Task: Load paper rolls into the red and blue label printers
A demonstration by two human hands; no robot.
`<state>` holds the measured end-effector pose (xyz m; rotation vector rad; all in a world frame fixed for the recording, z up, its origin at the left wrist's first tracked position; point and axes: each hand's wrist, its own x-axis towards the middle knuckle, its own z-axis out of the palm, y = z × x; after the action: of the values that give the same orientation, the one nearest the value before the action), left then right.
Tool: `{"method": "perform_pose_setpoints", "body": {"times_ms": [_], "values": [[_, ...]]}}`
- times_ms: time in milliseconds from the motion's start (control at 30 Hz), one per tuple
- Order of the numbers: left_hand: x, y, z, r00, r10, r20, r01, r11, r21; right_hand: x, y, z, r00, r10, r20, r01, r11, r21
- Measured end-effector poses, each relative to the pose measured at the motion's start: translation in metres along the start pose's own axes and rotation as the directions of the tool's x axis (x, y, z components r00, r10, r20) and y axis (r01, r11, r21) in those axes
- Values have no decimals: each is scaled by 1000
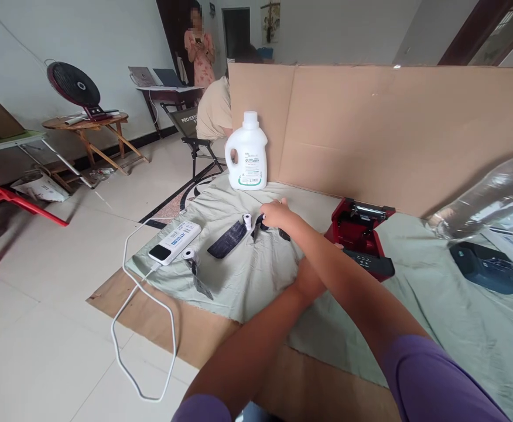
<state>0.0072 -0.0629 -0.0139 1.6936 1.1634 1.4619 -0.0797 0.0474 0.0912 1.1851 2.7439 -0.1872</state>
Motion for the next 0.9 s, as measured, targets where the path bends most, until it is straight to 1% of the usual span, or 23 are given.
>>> {"method": "perform_pose_setpoints", "body": {"times_ms": [100,200,267,333,367,433,500,533,600,667,733,767,800,833,900], "values": [[-1,5,-2,1000,-2,11,1,999,41,-7,7,0,1000,-4,-19,5,999,47],[-2,6,-4,998,53,35,-56,996,66,-14,12,1,998,-15,-69,22,994,105],[-2,5,-6,993,108,55,-112,992,61,-22,15,0,985,-55,-166,92,969,230],[-2,4,-8,989,139,42,-142,987,68,-36,20,-2,945,-85,-316,210,897,388],[-2,5,-9,990,143,8,-143,987,78,-46,24,-3,916,-86,-391,272,852,448],[-2,10,-9,983,142,-118,-131,987,98,-69,34,-8,864,-67,-499,360,775,519],[-4,20,-10,954,168,-247,-148,984,98,-96,47,-12,837,-25,-546,397,715,575],[-6,26,-10,938,199,-282,-179,979,95,-110,54,-14,832,4,-555,400,689,605],[-9,38,-11,912,285,-296,-266,958,102,-136,67,-15,814,61,-578,413,640,648],[-12,48,-13,888,378,-260,-351,925,146,-158,79,-14,778,97,-621,452,600,660],[-12,56,-18,868,448,-217,-404,889,217,-176,90,-12,743,121,-658,490,570,659],[-10,61,-21,859,465,-214,-411,876,253,-183,95,-10,733,134,-667,497,564,659],[-5,65,-26,851,468,-238,-401,872,280,-189,100,-9,724,145,-674,498,565,657],[1,70,-31,842,454,-292,-373,881,292,-195,105,-8,714,152,-683,500,573,649],[19,83,-41,828,358,-431,-272,930,248,-205,115,-6,671,134,-729,524,609,595]]}}
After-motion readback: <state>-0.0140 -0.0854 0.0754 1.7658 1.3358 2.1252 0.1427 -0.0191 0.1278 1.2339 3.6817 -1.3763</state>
